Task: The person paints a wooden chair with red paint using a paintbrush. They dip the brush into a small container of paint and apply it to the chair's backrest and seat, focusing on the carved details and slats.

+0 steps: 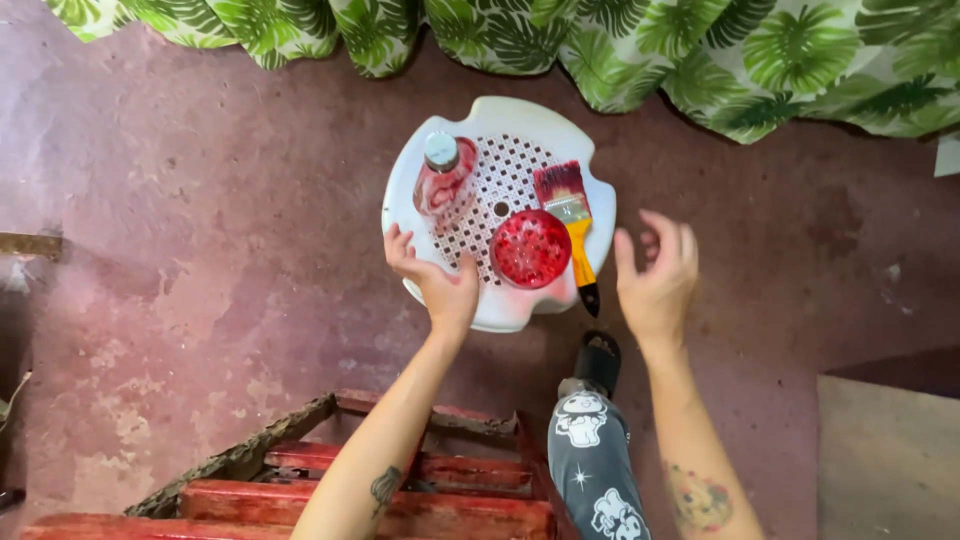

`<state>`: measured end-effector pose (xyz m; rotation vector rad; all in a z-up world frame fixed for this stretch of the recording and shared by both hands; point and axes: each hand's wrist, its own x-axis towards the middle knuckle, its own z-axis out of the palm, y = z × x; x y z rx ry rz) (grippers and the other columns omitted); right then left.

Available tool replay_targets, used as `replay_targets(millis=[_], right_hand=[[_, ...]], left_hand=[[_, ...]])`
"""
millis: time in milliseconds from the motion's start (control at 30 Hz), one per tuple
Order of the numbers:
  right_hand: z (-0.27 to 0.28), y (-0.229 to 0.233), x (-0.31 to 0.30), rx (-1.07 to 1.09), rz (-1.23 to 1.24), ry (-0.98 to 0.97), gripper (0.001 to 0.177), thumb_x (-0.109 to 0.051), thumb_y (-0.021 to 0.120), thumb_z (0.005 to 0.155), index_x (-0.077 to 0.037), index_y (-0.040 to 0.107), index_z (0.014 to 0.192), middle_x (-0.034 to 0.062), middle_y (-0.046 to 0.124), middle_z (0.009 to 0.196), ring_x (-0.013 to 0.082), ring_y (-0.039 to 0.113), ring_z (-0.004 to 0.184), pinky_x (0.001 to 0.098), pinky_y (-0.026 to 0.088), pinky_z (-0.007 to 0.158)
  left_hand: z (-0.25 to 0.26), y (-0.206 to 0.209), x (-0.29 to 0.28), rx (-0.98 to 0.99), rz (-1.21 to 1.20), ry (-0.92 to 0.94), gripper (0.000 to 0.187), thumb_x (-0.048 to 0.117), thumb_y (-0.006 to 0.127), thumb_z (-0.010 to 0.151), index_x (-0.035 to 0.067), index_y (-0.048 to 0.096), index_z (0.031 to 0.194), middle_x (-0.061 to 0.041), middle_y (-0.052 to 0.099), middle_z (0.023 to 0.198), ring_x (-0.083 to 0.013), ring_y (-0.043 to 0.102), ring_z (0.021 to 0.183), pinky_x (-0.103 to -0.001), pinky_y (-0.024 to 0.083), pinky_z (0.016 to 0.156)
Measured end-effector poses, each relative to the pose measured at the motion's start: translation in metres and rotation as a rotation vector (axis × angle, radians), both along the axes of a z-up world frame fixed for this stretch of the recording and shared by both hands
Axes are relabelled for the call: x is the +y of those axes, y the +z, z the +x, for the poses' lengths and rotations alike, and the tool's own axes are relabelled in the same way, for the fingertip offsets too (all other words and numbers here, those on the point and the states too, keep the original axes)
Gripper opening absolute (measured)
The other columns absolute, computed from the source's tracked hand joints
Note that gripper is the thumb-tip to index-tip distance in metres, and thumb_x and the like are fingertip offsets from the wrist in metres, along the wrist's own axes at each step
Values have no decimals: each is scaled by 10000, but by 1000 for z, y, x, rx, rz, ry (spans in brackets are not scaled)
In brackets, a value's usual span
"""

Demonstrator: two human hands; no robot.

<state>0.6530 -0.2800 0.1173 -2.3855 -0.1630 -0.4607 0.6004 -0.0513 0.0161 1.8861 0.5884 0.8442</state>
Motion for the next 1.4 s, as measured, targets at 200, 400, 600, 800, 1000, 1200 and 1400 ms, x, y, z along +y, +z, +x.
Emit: replay_targets(millis=[200, 400, 600, 800, 1000, 1200, 1400], right_hand=[[48, 118, 108, -41, 156, 656, 354, -262, 723, 990, -111, 666, 1304, 109, 734, 1021, 240, 706, 857, 360, 560, 753], [94, 100, 153, -63, -95, 821, 314, -304, 761, 956, -38, 597, 988, 143, 677, 818, 351, 655, 766, 453, 498, 644], [129, 100, 124, -42, 42, 1017, 332, -291, 746, 1024, -26, 556, 960, 105, 637, 769, 262, 642, 665, 382, 490, 595], [138, 106, 95, 300, 103, 981, 275, -275, 755, 1009, -34, 626, 1033, 23, 543, 634, 136, 522, 547, 321, 407, 506], [146, 105, 49, 254, 65, 1200, 340, -197, 759, 968, -56, 670, 1265, 56, 681, 894, 108, 655, 766, 284, 511, 665], [125, 69, 7, 374, 155, 1109, 389, -72, 762, 926, -58, 662, 1303, 76, 743, 1019, 130, 704, 876, 277, 577, 772], [126, 34, -36, 357, 494, 1010, 370, 16, 742, 973, -63, 642, 1321, 60, 689, 1178, 140, 694, 1086, 282, 604, 966]], left_hand=[[51, 40, 28, -76, -26, -151, 986, 57, 913, 774, 13, 245, 1498, -172, 371, 1522, -316, 407, 1459, -474, 334, 1230], [61, 19, 58, -112, -450, -486, 600, -14, 831, 916, 31, 510, 1421, -134, 679, 1319, -208, 673, 1189, -311, 587, 1027], [61, 119, 100, 284, 64, -704, 593, 289, 924, 805, 92, 628, 1280, -63, 799, 1044, -171, 792, 974, -314, 605, 864], [83, 148, 121, 471, 126, -1029, 728, 354, 897, 739, 110, 586, 1350, -54, 783, 1114, -197, 782, 935, -320, 594, 850], [101, 193, 118, 759, 271, -1258, 766, 354, 905, 679, 155, 626, 1363, -87, 803, 1062, -220, 772, 919, -354, 585, 837], [113, 258, 78, 1296, 365, -1291, 839, 321, 834, 694, 261, 454, 1440, 7, 758, 1127, -237, 768, 889, -385, 614, 760], [129, 246, 84, 1440, 134, -1405, 751, 275, 868, 648, 282, 620, 1356, -38, 809, 1130, -247, 785, 981, -396, 621, 796]])
